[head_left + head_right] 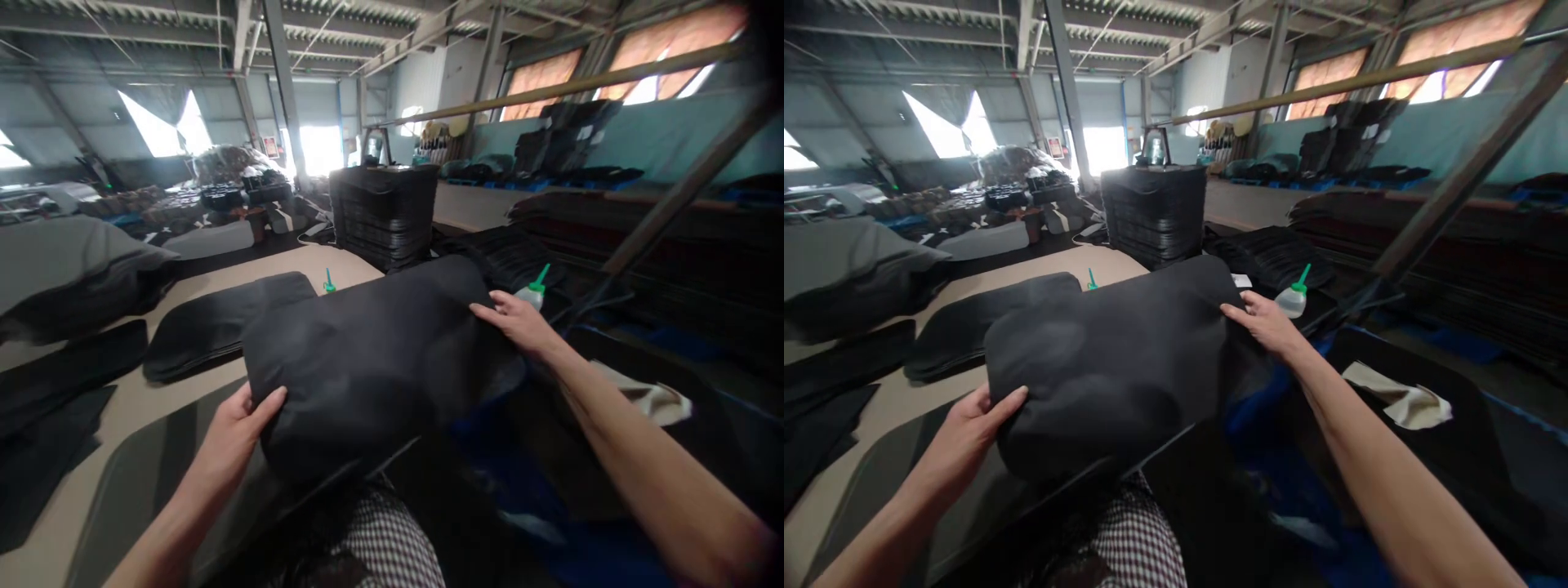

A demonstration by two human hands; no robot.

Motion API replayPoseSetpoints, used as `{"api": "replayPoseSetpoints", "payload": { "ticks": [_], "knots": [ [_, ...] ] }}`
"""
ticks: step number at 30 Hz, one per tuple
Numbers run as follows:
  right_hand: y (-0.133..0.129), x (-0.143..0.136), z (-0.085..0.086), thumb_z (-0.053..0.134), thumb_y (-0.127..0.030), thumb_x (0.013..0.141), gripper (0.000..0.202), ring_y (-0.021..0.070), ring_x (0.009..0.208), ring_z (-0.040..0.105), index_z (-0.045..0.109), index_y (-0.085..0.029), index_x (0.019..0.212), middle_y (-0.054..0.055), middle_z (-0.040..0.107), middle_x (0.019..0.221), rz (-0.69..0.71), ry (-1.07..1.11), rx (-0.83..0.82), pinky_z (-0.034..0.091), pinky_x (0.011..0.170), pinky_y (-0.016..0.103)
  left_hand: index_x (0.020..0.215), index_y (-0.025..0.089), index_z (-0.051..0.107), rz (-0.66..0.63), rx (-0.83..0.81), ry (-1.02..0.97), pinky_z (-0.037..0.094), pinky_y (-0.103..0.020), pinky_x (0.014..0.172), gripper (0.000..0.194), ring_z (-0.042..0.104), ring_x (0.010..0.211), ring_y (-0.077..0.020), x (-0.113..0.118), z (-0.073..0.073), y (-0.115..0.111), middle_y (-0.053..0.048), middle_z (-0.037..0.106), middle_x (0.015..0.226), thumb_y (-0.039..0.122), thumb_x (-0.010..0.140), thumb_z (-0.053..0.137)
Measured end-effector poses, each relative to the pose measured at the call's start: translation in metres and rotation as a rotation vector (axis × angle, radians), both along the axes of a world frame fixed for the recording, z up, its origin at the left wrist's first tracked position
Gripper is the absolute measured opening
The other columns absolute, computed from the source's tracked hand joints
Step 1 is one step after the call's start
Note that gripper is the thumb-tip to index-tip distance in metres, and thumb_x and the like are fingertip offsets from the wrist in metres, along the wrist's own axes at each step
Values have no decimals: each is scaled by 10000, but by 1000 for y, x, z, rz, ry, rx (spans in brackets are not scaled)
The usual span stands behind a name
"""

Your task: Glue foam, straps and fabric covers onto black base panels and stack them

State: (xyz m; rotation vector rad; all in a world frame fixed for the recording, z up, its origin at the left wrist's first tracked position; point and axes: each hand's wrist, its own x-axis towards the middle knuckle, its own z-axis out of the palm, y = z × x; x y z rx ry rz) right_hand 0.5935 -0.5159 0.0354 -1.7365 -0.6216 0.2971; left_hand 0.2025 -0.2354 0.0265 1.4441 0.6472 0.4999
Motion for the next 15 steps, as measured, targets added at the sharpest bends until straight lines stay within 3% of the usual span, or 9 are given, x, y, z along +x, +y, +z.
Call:
{"api": "replayPoseSetpoints", "payload": {
  "ticks": [3,5,10,15],
  "knots": [
    [15,-42,12,870,-529,715,446,241,668,689,687,-264,1024,41,735,829,6,52,242,579,589,353,1348,247,633,165,120,-20,526,-394,1045,616,693,1131,-272,-41,14,13,-60,728,1272,528,817,769],
    [34,-70,13,841,-531,764,414,217,605,662,684,-278,1052,28,725,797,6,58,306,560,541,333,1316,259,647,312,278,2,547,-360,993,579,698,1092,-259,-72,20,18,-44,734,1244,559,830,740],
    [99,-137,-4,788,-566,815,369,206,615,631,668,-294,1035,9,694,789,85,22,381,531,509,308,1160,254,669,736,701,226,524,-258,714,464,680,807,-201,-161,29,22,6,739,959,627,888,628],
    [159,-194,-19,717,-568,883,297,188,630,574,667,-291,977,-2,648,771,249,-28,359,471,507,282,1059,258,657,1015,788,455,431,-253,586,419,584,645,-168,-243,30,13,43,622,710,643,920,568]
  ]
}}
